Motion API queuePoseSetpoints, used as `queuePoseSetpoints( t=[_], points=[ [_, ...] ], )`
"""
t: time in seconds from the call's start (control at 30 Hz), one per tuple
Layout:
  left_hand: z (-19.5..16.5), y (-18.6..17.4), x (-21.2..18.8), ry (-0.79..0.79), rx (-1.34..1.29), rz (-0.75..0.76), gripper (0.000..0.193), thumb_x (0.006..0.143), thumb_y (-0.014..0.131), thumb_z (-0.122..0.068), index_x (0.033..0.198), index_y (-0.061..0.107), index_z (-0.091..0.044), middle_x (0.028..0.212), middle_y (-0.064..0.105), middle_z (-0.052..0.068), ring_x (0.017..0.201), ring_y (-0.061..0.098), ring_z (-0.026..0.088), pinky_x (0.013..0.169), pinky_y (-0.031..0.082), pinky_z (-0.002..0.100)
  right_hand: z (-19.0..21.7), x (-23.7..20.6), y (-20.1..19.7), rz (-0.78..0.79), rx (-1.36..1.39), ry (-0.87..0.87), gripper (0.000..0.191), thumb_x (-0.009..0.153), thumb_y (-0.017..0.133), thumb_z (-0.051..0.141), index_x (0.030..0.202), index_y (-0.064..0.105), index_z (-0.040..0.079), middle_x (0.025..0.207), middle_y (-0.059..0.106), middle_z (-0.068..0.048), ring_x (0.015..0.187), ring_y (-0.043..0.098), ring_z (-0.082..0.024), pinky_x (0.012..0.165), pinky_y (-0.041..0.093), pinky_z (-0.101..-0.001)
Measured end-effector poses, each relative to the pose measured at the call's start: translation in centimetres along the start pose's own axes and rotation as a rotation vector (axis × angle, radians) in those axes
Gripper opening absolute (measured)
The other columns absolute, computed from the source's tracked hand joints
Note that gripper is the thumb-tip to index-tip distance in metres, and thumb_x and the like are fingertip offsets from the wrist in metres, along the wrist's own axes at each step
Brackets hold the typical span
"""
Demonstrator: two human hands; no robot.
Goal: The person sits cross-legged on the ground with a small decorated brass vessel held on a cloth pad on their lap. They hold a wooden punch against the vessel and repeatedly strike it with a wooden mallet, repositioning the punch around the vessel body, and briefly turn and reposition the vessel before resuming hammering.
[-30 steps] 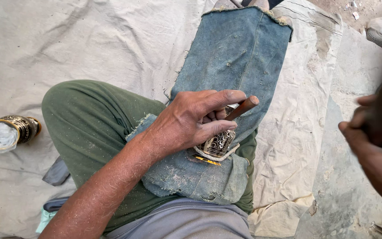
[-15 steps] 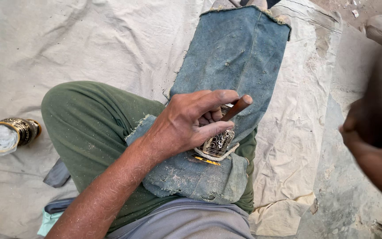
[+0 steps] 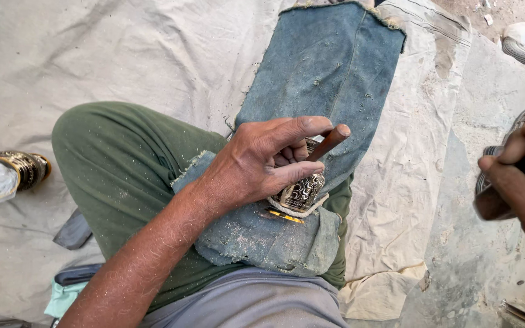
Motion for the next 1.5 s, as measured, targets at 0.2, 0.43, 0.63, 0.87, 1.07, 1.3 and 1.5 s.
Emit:
queuePoseSetpoints(
  t=[0.2,0.43,0.63,0.87,1.07,1.3,1.5],
  points=[
    [0.2,-0.1,-0.2,0.002,-0.04,-0.003,0.055,0.092,0.084,-0.019,0.141,0.059,-0.018,0.093,0.07,-0.001,0.079,0.069,0.008,0.073,0.063,0.024,2.3,0.1,-1.2,-0.17,-0.166,-0.139,0.034,0.088,0.073,0.002,0.118,0.059,-0.003,0.096,0.063,-0.018,0.077,0.067,-0.023,0.069,0.058,-0.0353],
    [-0.6,-0.6,-0.7,0.001,0.006,-0.064,0.051,0.093,0.086,-0.018,0.138,0.061,-0.019,0.092,0.067,0.0,0.077,0.067,0.006,0.067,0.062,0.02,1.7,-0.5,0.7,0.028,-0.797,0.024,0.034,0.076,0.081,-0.003,0.107,0.068,0.003,0.092,0.072,-0.011,0.079,0.072,-0.021,0.082,0.06,-0.0348],
    [-0.5,-2.3,-1.9,-0.121,-0.136,-0.147,0.047,0.092,0.084,-0.015,0.135,0.065,-0.012,0.092,0.068,-0.002,0.084,0.07,0.006,0.073,0.065,0.021,-2.6,-1.3,3.7,0.051,-0.425,0.215,0.028,0.086,0.086,0.01,0.108,0.07,0.006,0.085,0.072,-0.011,0.073,0.071,-0.021,0.074,0.06,-0.0384],
    [-0.1,-1.1,-0.4,-0.126,-0.094,-0.007,0.048,0.087,0.087,-0.018,0.131,0.066,-0.013,0.084,0.064,-0.003,0.074,0.062,0.004,0.067,0.059,0.022,2.0,-3.7,2.7,-0.16,-0.012,-0.147,0.025,0.084,0.085,0.01,0.101,0.067,0.007,0.09,0.068,-0.007,0.088,0.07,-0.017,0.084,0.06,-0.0337],
    [1.0,-0.7,-0.6,-0.256,-0.129,-0.037,0.051,0.085,0.086,-0.017,0.132,0.065,-0.015,0.079,0.064,-0.003,0.069,0.06,0.005,0.064,0.057,0.022,4.1,-2.3,1.2,-0.159,-0.283,-0.174,0.041,0.076,0.082,-0.007,0.112,0.064,-0.006,0.092,0.065,-0.018,0.076,0.067,-0.025,0.072,0.059,-0.0398],
    [-1.5,-0.6,-1.1,-0.033,-0.019,-0.059,0.044,0.091,0.085,-0.019,0.131,0.066,-0.014,0.099,0.07,0.0,0.086,0.071,0.007,0.077,0.062,0.023,7.8,-0.4,0.7,-0.048,-0.392,-0.22,0.026,0.08,0.078,-0.008,0.1,0.067,0.003,0.087,0.068,-0.01,0.078,0.069,-0.018,0.076,0.059,-0.0332],
    [-1.1,-0.3,-0.3,-0.083,-0.013,-0.015,0.043,0.086,0.086,-0.019,0.124,0.069,-0.01,0.09,0.07,0.001,0.075,0.067,0.009,0.069,0.061,0.025,7.6,1.6,0.7,-0.013,-0.203,-0.051,0.029,0.089,0.076,-0.005,0.115,0.067,0.003,0.084,0.065,-0.011,0.072,0.063,-0.02,0.065,0.056,-0.0345]
  ],
)
Point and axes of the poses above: each hand's wrist, its own x-axis towards the middle knuckle, its own y-axis out of the palm, z = x × y, the point moved 9 cm from there along x, towards the middle knuckle
